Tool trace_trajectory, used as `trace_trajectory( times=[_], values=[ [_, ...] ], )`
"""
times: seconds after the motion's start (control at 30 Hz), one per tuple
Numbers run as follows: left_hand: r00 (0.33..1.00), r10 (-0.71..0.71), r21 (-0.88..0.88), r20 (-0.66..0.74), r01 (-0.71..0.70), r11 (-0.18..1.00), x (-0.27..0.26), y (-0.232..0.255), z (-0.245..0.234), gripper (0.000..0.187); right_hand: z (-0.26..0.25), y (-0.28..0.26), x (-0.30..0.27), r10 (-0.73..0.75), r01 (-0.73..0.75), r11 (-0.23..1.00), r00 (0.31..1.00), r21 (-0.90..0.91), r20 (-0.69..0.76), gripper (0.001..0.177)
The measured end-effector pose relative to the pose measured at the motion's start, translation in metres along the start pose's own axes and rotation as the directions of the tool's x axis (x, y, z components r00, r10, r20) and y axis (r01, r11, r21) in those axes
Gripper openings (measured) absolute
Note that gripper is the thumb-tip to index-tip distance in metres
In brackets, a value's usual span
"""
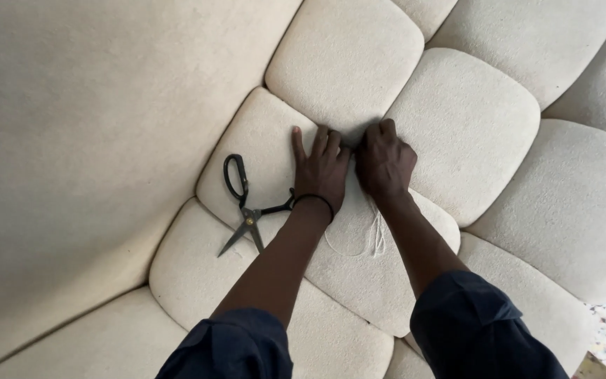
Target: Hand-sewing a tufted pattern on a white upholstered sofa using thread and scissors.
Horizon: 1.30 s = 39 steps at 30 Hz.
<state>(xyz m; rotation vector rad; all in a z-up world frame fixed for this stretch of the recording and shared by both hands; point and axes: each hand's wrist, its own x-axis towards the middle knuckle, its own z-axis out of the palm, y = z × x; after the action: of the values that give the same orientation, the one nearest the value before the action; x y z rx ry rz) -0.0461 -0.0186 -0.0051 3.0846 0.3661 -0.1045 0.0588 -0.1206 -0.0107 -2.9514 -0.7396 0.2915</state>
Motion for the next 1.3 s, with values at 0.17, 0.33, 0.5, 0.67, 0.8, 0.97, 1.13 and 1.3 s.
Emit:
trace_trajectory(
  times=[0.17, 0.33, 0.5, 0.67, 0.8, 0.97, 1.13, 1.3],
  values=[
    [0.988, -0.131, -0.139, -0.083, 0.119, 0.983, -0.026, 0.017, -0.008, 0.022, 0.014, 0.015, 0.004, -0.06, 0.067, 0.993, 0.995, 0.095, -0.075, 0.018],
    [0.963, -0.246, -0.283, -0.109, 0.208, 0.936, -0.072, 0.053, -0.027, 0.018, 0.03, 0.022, 0.007, -0.096, 0.113, 0.99, 0.98, 0.085, -0.177, 0.021],
    [0.883, -0.315, -0.478, 0.348, 0.456, 0.75, -0.068, 0.085, -0.062, 0.122, 0.03, 0.023, 0.002, -0.091, 0.119, 0.988, 0.965, 0.1, -0.244, 0.011],
    [0.843, -0.322, -0.422, 0.43, 0.504, 0.754, -0.059, 0.076, -0.04, 0.114, 0.033, 0.021, 0.011, -0.094, 0.105, 0.994, 0.968, 0.034, -0.232, 0.009],
    [0.841, -0.223, -0.457, 0.493, 0.468, 0.756, -0.061, 0.054, -0.043, 0.099, 0.021, 0.011, 0.016, -0.031, 0.03, 0.999, 0.994, -0.011, -0.103, 0.01],
    [0.837, -0.21, -0.391, 0.505, 0.439, 0.809, -0.058, 0.057, -0.041, 0.093, -0.007, 0.005, 0.011, -0.06, 0.058, 0.996, 0.998, -0.064, -0.032, 0.017],
    [0.855, -0.237, -0.428, 0.461, 0.449, 0.784, -0.066, 0.063, -0.047, 0.091, 0.0, 0.022, -0.004, -0.107, 0.11, 0.991, 0.993, 0.079, -0.039, 0.017],
    [0.854, -0.283, -0.456, 0.436, 0.48, 0.749, -0.069, 0.069, -0.05, 0.1, -0.002, 0.028, -0.015, -0.208, 0.215, 0.952, 0.977, 0.218, -0.054, 0.015]
  ],
)
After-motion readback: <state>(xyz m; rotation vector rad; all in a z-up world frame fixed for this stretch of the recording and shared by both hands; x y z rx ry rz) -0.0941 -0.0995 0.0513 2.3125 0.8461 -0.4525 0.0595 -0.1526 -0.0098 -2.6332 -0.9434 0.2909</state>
